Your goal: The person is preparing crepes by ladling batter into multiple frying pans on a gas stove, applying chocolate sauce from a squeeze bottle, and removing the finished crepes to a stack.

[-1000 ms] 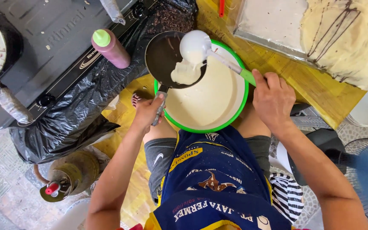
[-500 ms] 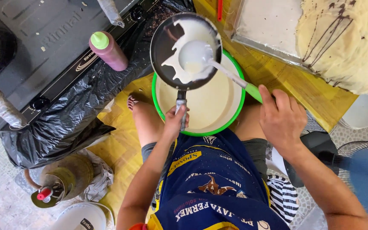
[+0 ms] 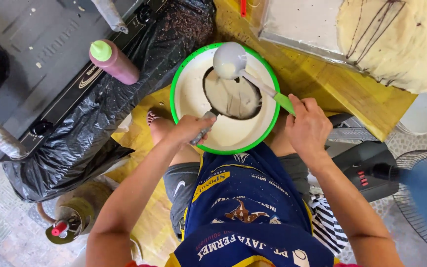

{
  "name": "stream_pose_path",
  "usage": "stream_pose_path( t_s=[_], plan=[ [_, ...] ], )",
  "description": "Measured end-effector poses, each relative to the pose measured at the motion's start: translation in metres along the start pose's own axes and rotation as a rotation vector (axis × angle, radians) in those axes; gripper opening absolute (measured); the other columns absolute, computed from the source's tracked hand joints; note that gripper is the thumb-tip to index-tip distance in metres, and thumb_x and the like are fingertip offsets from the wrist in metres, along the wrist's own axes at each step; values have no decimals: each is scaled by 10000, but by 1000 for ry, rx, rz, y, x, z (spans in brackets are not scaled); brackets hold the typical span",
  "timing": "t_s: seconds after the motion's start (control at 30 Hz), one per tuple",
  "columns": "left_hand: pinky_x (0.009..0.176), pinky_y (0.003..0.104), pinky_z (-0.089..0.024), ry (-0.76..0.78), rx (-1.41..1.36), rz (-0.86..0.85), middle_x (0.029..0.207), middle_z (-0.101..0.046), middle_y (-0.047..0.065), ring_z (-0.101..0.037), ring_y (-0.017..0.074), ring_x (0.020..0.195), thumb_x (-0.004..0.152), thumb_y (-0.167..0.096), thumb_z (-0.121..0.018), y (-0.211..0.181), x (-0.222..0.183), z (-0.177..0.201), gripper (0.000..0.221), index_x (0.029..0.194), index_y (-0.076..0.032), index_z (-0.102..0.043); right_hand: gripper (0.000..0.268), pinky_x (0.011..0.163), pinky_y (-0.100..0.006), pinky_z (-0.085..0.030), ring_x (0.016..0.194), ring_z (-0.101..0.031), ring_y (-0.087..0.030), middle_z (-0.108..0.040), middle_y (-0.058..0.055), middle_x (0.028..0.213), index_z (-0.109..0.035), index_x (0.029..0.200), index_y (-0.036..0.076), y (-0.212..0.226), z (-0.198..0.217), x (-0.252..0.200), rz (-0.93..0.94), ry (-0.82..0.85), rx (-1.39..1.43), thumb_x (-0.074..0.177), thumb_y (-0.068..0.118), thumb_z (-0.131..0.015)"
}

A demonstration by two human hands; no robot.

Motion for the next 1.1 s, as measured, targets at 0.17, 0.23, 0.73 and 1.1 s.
stream_pose_path(
  t_s=[0.17, 0.23, 0.73, 1.1],
  plan=[
    [332, 299, -477, -59, 145, -10, 549, -631, 160, -615, 216, 377, 869, -379, -798, -16, -42, -10, 424, 869, 33, -695, 449, 748, -345, -591, 848, -715, -222, -624, 15, 1008, -767, 1279, 238, 1, -15, -5, -119, 73, 70, 837, 162, -739],
    [336, 304, -478, -40, 123, -27, 554, -631, 159, -618, 215, 381, 865, -381, -799, 0, -36, -7, 425, 862, 30, -693, 461, 749, -378, -599, 852, -721, -250, -633, -2, 1017, -761, 1296, 235, -7, -11, -5, -149, 71, 63, 842, 164, -726],
    [287, 285, -414, 49, -250, -177, 503, -566, 178, -543, 211, 296, 890, -290, -818, 43, -30, -24, 393, 852, 57, -637, 469, 747, -367, -611, 856, -725, -219, -635, 32, 1035, -776, 1309, 280, -26, 7, -9, -186, -27, -23, 844, 215, -768],
    [345, 327, -533, -184, 6, -81, 602, -606, 178, -658, 249, 468, 807, -342, -882, 41, -35, 22, 442, 899, 51, -702, 416, 737, -512, -594, 782, -726, -386, -661, -73, 1077, -754, 1361, 169, -47, -6, -31, -347, 199, 137, 945, 185, -748]
  ],
)
Point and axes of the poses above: each hand's wrist, its own x-axis towards the middle knuckle, its own z-axis out of the back of the hand, y = z × x, the point moved 1 cm from there along x, towards the middle knuckle
